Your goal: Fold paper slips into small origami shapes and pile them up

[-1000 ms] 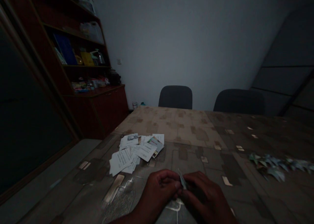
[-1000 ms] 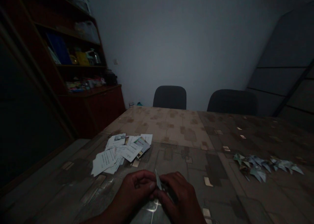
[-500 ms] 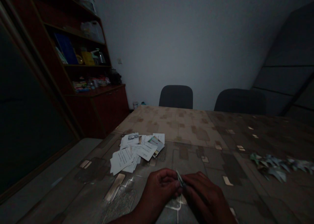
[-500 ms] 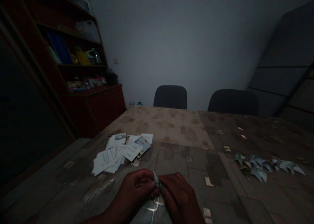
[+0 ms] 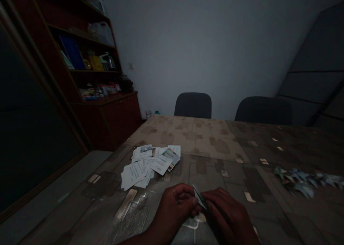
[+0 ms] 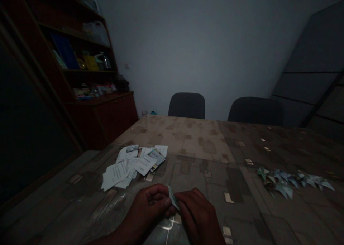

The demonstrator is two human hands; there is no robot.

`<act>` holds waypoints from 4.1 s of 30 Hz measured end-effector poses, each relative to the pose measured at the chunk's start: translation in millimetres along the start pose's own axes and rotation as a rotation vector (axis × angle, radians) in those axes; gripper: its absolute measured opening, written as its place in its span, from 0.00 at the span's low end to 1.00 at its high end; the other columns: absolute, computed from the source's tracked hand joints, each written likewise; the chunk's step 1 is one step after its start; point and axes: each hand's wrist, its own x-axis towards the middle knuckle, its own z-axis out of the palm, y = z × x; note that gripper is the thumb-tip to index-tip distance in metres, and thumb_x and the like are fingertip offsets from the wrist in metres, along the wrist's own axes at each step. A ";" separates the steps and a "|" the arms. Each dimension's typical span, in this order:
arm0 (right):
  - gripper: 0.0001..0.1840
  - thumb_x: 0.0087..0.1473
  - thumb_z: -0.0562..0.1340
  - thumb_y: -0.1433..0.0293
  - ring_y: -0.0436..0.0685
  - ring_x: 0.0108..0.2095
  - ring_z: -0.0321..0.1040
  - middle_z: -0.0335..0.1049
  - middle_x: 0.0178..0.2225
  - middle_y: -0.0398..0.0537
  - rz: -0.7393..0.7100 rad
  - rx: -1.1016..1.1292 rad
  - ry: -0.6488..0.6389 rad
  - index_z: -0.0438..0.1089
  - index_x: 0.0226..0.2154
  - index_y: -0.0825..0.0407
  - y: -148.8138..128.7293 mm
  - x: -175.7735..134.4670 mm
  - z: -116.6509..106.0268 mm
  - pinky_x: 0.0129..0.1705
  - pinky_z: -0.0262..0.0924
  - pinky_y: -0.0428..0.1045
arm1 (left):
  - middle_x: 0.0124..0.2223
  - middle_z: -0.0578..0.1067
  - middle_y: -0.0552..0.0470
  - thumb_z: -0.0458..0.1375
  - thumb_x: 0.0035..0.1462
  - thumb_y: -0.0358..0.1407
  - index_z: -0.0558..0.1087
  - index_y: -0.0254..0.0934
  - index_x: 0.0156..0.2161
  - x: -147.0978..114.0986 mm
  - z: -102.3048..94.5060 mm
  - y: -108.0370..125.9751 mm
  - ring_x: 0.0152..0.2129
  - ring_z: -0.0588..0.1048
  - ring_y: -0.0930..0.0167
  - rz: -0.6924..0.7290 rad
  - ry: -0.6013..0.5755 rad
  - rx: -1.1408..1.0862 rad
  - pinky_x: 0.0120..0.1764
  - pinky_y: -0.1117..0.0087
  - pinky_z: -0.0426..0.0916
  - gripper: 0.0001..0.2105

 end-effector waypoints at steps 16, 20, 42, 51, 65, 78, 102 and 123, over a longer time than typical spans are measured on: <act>0.12 0.60 0.54 0.80 0.55 0.33 0.70 0.74 0.34 0.49 -0.155 -0.096 0.058 0.68 0.42 0.51 -0.8 -1.4 4.1 0.35 0.66 0.49 | 0.22 0.74 0.56 0.69 0.42 0.34 0.70 0.34 0.27 0.3 1.4 -1.8 0.20 0.74 0.73 -0.023 0.019 -0.017 0.27 0.75 0.67 0.12; 0.11 0.59 0.55 0.80 0.55 0.32 0.70 0.74 0.33 0.47 -0.105 -0.098 0.061 0.67 0.40 0.50 -1.8 -0.4 2.1 0.34 0.66 0.48 | 0.23 0.75 0.53 0.69 0.43 0.35 0.72 0.32 0.29 -1.4 2.2 0.0 0.21 0.75 0.73 -0.023 0.005 -0.001 0.28 0.75 0.67 0.12; 0.09 0.56 0.58 0.79 0.57 0.34 0.68 0.70 0.34 0.48 -0.145 -0.158 0.121 0.67 0.38 0.50 -2.4 0.6 6.5 0.36 0.63 0.51 | 0.24 0.76 0.53 0.66 0.44 0.30 0.69 0.36 0.32 -8.0 8.0 0.1 0.21 0.74 0.72 0.021 -0.028 -0.143 0.28 0.74 0.66 0.11; 0.05 0.57 0.60 0.74 0.56 0.37 0.74 0.76 0.36 0.48 0.046 -0.041 0.142 0.71 0.35 0.48 -1.2 0.0 7.5 0.38 0.69 0.47 | 0.25 0.75 0.54 0.65 0.46 0.32 0.70 0.35 0.29 -8.8 3.2 -3.4 0.24 0.72 0.72 0.088 -0.022 -0.001 0.29 0.75 0.63 0.07; 0.07 0.58 0.61 0.66 0.55 0.33 0.74 0.75 0.32 0.45 0.190 0.158 0.185 0.71 0.29 0.49 -4.3 1.4 9.0 0.36 0.67 0.45 | 0.23 0.73 0.54 0.64 0.45 0.30 0.74 0.34 0.27 -5.3 0.1 2.4 0.22 0.70 0.72 0.125 0.097 0.198 0.26 0.75 0.62 0.03; 0.09 0.52 0.63 0.64 0.51 0.23 0.64 0.66 0.20 0.39 0.542 0.450 0.183 0.69 0.25 0.51 -6.6 3.5 18.6 0.25 0.57 0.44 | 0.21 0.72 0.54 0.66 0.42 0.34 0.69 0.34 0.22 -2.7 1.3 0.9 0.20 0.69 0.72 0.133 0.097 0.141 0.26 0.74 0.62 0.10; 0.05 0.51 0.62 0.66 0.54 0.27 0.71 0.74 0.26 0.42 0.416 0.219 0.155 0.72 0.32 0.49 -11.0 2.5 8.7 0.30 0.63 0.45 | 0.23 0.71 0.57 0.65 0.46 0.34 0.70 0.35 0.27 -6.5 -1.5 1.1 0.21 0.69 0.74 0.202 0.098 0.092 0.26 0.76 0.63 0.08; 0.04 0.53 0.62 0.69 0.53 0.28 0.74 0.77 0.27 0.41 0.286 0.141 0.058 0.74 0.31 0.49 -0.1 2.4 0.1 0.32 0.64 0.43 | 0.26 0.75 0.54 0.66 0.48 0.35 0.77 0.35 0.32 -3.4 -6.7 -4.5 0.25 0.73 0.72 0.201 0.037 0.056 0.29 0.76 0.67 0.06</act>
